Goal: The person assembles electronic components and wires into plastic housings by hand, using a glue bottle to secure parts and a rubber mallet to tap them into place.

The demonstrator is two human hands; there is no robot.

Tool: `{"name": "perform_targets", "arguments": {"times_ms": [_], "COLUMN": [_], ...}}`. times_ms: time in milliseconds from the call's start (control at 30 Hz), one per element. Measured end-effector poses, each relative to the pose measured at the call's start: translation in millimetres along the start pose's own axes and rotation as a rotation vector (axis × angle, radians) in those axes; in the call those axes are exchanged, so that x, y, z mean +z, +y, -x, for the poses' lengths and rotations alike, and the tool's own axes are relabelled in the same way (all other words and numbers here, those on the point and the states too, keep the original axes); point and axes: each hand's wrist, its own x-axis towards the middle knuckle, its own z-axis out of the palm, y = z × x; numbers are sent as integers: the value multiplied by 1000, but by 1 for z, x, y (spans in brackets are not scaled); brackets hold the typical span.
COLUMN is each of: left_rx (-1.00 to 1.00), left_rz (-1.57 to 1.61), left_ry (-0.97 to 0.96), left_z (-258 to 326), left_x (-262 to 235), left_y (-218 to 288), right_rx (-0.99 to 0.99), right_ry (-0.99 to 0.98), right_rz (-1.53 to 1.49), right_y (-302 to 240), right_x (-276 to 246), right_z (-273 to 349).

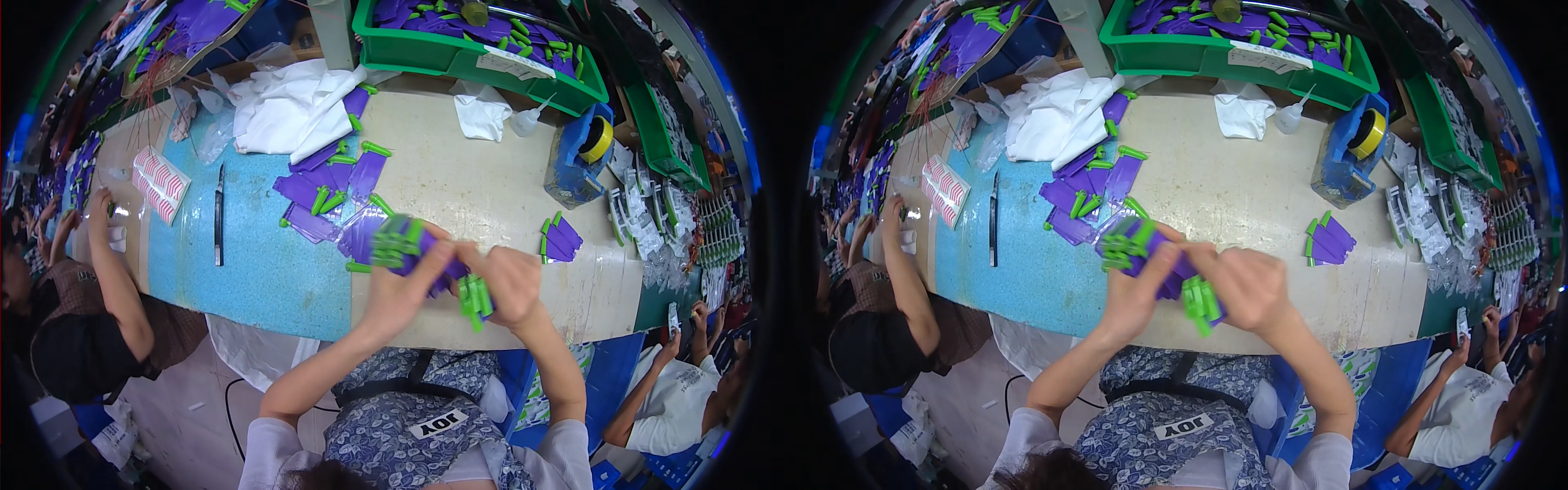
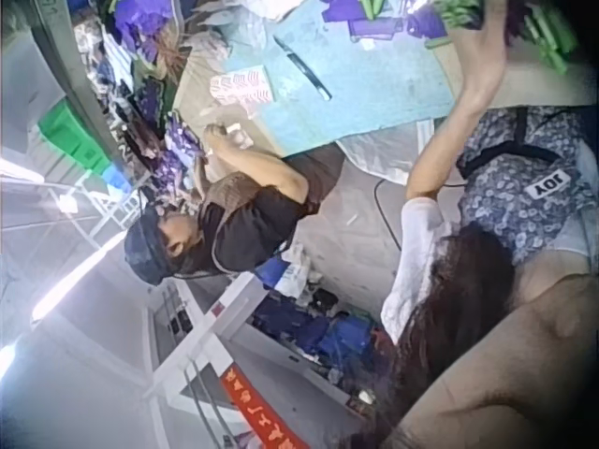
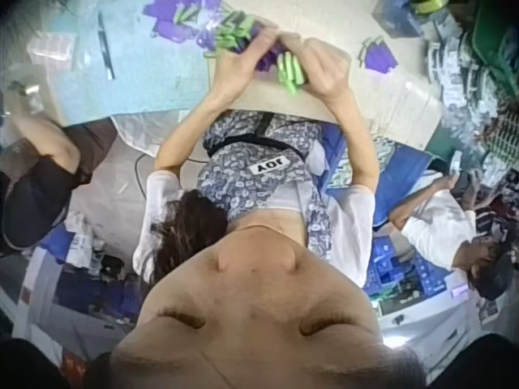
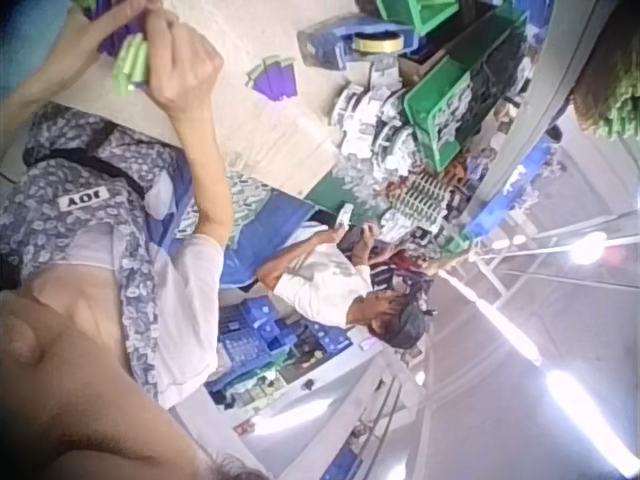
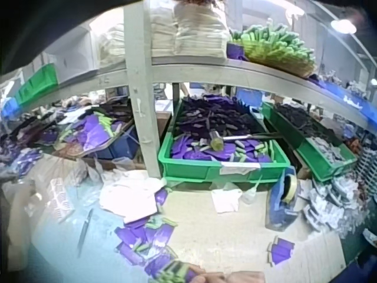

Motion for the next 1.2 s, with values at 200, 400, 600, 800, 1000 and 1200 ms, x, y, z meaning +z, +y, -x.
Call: {"name": "perform_targets", "arguments": {"times_ms": [200,400,600,800,1000,1200], "left_rx": [65,258,17,-196,22,202], "left_rz": [-886,-1260,-268,549,250,-839], "left_ry": [136,231,225,30,143,117], "left_z": [15,8,5,13,14,-30], "left_x": [-47,-57,-78,-53,-30,-45], "left_y": [0,-19,-18,-23,-20,-9], "right_rx": [345,384,207,72,-117,464], "right_ry": [89,85,-148,-140,-132,92], "right_rz": [-131,-333,-208,-344,-58,-154], "right_y": [7,14,1,-19,-11,18], "right_x": [2,55,58,51,28,9], "right_z": [15,-21,-22,-19,-23,9]}}
